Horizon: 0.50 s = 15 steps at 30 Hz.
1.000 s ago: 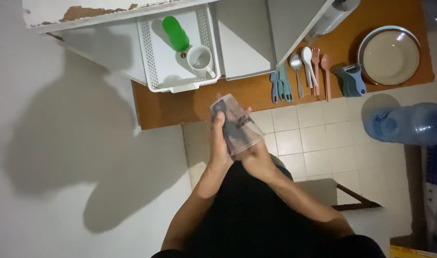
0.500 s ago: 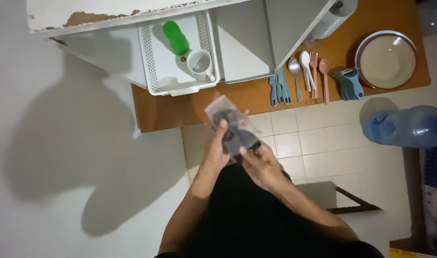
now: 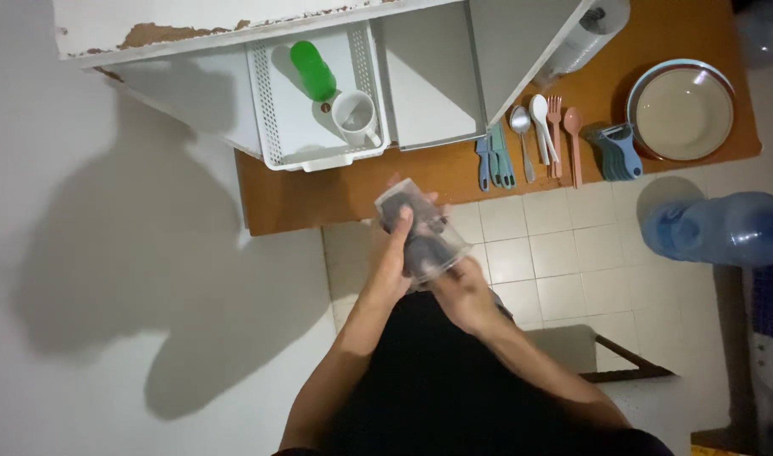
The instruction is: Wipe dishes including mugs, plastic cups, and a knife with a cloth and organize them in a basket.
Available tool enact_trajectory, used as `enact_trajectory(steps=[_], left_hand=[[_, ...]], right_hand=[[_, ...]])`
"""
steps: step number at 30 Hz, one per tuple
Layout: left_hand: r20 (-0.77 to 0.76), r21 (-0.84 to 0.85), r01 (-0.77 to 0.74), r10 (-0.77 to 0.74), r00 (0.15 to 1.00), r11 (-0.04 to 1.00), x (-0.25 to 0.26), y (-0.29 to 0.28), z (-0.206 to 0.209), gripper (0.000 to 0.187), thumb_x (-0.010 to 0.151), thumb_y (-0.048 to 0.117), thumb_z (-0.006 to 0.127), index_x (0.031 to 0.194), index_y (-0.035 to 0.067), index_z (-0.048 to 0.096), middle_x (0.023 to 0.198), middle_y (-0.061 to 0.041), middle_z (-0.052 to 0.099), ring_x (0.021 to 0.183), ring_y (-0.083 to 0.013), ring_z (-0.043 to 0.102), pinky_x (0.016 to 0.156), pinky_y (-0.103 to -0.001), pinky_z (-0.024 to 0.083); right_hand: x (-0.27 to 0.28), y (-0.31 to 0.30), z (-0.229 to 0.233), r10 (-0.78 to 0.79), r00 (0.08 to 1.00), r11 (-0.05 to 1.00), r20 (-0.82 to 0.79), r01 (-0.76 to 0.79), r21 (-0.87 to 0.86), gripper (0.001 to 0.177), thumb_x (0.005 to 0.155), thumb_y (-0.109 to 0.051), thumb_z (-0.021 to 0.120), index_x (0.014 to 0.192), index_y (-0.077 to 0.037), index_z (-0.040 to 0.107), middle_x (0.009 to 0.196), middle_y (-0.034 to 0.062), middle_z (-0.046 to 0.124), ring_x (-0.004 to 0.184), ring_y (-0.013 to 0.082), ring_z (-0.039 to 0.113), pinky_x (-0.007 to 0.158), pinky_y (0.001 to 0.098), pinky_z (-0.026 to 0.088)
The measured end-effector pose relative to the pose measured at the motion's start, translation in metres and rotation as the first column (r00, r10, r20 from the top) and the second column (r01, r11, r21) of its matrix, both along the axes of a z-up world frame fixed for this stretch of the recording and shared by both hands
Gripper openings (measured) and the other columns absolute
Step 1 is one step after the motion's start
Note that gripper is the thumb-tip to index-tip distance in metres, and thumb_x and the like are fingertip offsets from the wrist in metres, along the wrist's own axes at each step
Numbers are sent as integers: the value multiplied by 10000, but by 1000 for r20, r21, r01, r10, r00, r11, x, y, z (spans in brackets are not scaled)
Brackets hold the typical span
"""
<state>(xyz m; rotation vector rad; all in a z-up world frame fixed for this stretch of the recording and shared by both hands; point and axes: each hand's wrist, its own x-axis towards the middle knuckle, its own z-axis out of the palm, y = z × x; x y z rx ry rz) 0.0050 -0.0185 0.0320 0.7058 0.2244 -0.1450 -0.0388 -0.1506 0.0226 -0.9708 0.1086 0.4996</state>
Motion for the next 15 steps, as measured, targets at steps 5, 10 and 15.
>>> enact_trajectory(steps=[5, 10, 15], left_hand=[[89, 163, -41, 27, 996, 986, -7, 1, -35, 947, 920, 373, 767, 1622, 91, 198, 1504, -145, 481, 1391, -312, 503, 1137, -457, 473], [-113, 226, -52, 80, 990, 973, -10, 3, 0, 980, 880, 426, 760, 1654, 127, 240, 1310, -224, 562, 1294, -324, 536, 1044, -491, 473], [-26, 115, 2, 1, 1000, 993, -3, 2, 9, 716, 958, 411, 700, 1453, -11, 400, 1272, -202, 650, 1166, -338, 647, 1000, -492, 535]], right_hand=[[14, -8, 8, -26, 968, 988, 251, 63, -143, 530, 998, 62, 537, 1519, -4, 475, 1418, 169, 589, 1105, 246, 619, 873, 378, 571], [24, -1, 30, 577, 529, 418, 622, 463, -782, 719, 811, 146, 577, 1504, -8, 458, 1445, 250, 548, 1311, 380, 557, 1034, 436, 535], [1, 6, 30, 227, 694, 844, 684, 210, -493, 526, 926, 134, 530, 1445, 63, 485, 1390, 286, 584, 1336, 370, 554, 1079, 492, 468]])
